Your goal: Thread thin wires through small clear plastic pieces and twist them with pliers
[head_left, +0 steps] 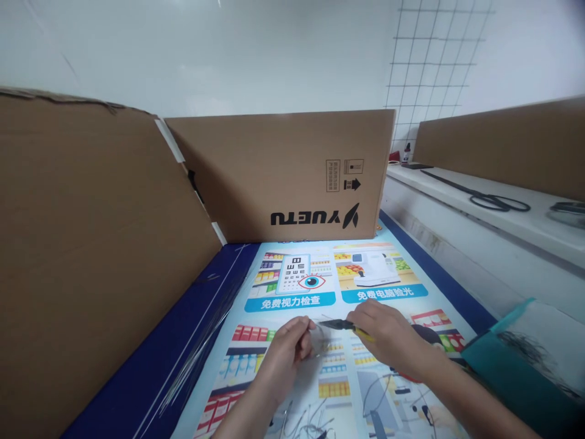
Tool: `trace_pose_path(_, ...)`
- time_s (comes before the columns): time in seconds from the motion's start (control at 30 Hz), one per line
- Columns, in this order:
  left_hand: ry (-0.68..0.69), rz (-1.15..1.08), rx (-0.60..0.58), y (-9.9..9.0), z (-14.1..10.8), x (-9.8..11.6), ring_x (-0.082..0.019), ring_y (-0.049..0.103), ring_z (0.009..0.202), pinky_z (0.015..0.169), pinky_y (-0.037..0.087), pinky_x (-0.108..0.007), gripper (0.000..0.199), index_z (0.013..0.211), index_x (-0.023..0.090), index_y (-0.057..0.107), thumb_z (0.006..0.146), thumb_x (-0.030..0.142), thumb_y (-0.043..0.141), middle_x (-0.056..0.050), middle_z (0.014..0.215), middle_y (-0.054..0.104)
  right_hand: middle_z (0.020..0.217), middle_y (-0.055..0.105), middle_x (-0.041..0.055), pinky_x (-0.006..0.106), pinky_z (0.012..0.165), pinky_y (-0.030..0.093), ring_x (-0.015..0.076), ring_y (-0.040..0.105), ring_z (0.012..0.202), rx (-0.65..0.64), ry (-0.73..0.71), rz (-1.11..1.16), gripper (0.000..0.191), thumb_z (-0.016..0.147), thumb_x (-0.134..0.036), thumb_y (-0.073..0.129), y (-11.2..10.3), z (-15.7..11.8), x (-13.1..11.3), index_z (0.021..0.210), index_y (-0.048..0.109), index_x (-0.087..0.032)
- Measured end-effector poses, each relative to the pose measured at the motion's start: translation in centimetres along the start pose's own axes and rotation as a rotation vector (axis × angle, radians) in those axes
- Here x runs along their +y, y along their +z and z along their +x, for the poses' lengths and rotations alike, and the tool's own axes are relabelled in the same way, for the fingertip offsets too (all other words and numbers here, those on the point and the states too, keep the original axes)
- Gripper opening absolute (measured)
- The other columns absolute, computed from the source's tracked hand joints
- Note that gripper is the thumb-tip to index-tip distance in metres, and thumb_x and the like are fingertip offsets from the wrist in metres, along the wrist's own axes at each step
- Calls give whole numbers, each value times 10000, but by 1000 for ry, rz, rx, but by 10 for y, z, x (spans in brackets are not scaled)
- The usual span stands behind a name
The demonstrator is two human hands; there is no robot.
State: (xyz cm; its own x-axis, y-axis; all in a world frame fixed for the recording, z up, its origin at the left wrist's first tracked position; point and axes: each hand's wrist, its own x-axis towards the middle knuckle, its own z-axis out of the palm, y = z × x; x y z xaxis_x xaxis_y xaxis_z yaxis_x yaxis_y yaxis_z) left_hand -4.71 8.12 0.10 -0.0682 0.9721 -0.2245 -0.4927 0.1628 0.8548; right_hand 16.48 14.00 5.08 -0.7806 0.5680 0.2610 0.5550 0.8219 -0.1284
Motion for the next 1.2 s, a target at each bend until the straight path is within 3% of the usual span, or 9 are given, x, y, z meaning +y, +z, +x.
trace_pose_path(0.27,-65,12,-111,4,-4,-3,-62,287,420,528,374,-231,297,787,144,609,805,434,545,68,439,376,800,544,45,300,664,326,174,434,750,-19,-141,-144,165,876,-94,398,5,1,-6,879,543,-174)
trace_pose_path(0.67,-63,131,-16,4,-2,-2,-62,224,410,455,311,-211,287,628,171,516,748,406,630,95,414,281,838,548,45,311,648,344,182,451,761,-27,-218,-204,187,866,-89,423,4,-1,-9,977,537,-185)
trace_pose_path(0.77,-10,99,37,3,0,-2,-66,228,427,479,329,-208,289,655,180,502,772,427,596,96,441,275,883,563,56,331,700,373,194,472,818,41,-162,-129,221,835,-88,451,10,-1,-4,1011,539,-188)
trace_pose_path(0.93,76,-79,128,5,0,2,-68,291,464,514,351,-207,272,692,179,498,759,412,622,87,492,299,989,559,74,353,789,411,217,485,938,190,98,129,252,806,-169,517,17,0,0,1057,515,-197)
trace_pose_path(1.03,106,-151,105,10,-4,2,-66,299,475,530,357,-207,254,711,176,507,764,395,626,84,512,311,995,554,53,338,779,432,208,507,920,149,208,271,279,758,-177,567,20,0,-3,1029,521,-224)
trace_pose_path(1.2,144,-111,77,16,-9,-1,-73,328,492,538,338,-201,245,708,187,489,802,394,581,75,523,347,968,561,24,308,758,438,182,530,868,88,250,465,289,714,-158,578,22,1,-11,988,525,-234)
